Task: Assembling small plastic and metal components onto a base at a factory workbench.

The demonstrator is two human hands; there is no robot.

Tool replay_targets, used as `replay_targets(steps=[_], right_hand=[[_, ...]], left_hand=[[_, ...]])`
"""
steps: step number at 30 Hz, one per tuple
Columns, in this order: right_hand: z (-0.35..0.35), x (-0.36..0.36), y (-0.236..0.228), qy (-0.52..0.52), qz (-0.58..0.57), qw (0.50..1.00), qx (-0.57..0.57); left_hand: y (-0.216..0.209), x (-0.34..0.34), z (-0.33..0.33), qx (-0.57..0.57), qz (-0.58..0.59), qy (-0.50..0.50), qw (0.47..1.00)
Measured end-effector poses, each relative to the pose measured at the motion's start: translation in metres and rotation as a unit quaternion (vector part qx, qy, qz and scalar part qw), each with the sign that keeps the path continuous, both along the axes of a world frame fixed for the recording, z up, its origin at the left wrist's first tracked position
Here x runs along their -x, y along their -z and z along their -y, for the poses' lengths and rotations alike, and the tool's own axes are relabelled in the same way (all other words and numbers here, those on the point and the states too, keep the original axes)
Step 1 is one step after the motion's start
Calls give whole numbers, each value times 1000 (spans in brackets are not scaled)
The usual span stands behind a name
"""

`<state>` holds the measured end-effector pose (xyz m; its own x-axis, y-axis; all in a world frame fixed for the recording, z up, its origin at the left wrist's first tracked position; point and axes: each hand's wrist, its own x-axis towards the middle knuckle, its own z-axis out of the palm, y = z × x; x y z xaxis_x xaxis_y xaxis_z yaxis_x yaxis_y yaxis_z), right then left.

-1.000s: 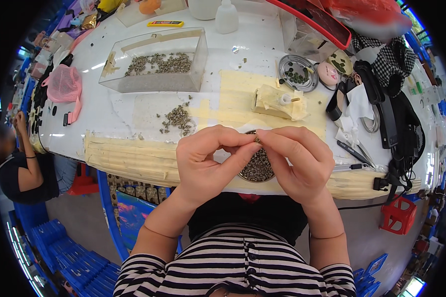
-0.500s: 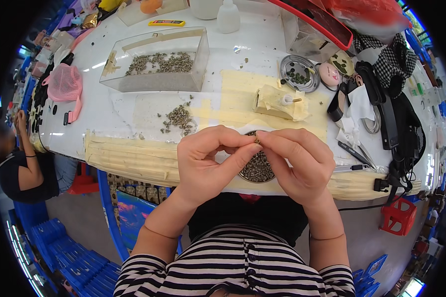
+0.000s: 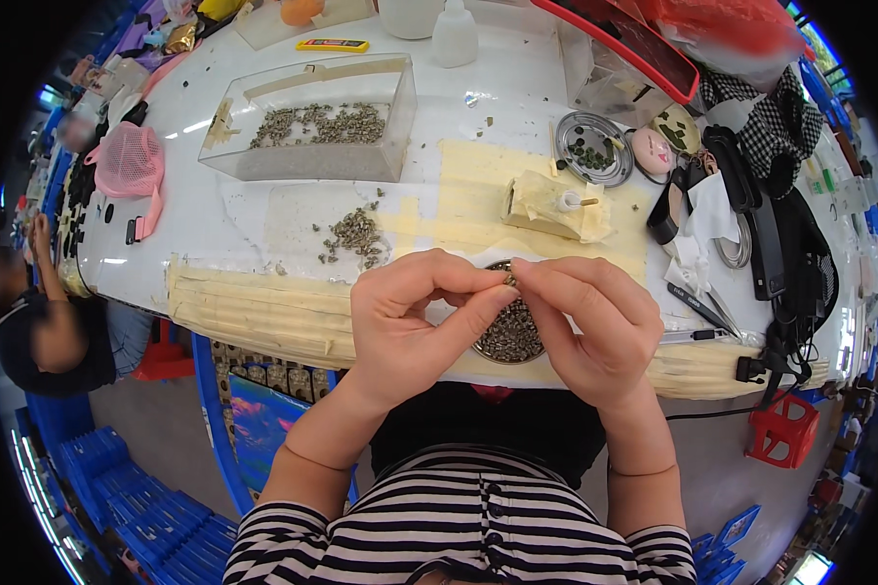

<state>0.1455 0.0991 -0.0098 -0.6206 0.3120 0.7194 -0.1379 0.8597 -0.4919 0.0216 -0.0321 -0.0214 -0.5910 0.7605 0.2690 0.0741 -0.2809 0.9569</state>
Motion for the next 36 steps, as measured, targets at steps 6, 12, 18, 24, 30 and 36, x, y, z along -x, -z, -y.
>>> replay_targets(steps=[6,12,18,24,30,36], right_hand=[[0,0,-1,2,-1,1000,-2],[1,0,-3,-4,13,1000,1],[0,0,-2,-6,5,1000,-6],[-2,-4,-9,28,-16,999,8],[-2,-3,-8,35,-20,999,7],[-2,-4,-6,36,-21,999,6]], left_hand=[[3,3,-1,0,-27,9,1000],[2,3,-2,-2,-25,7,1000],[-2,3,1,19,-28,13,999],[-4,-3,3,57,-188,-42,980],[-4,8,9,77,-332,-119,932],[-12,68,10,204,-417,-228,856]])
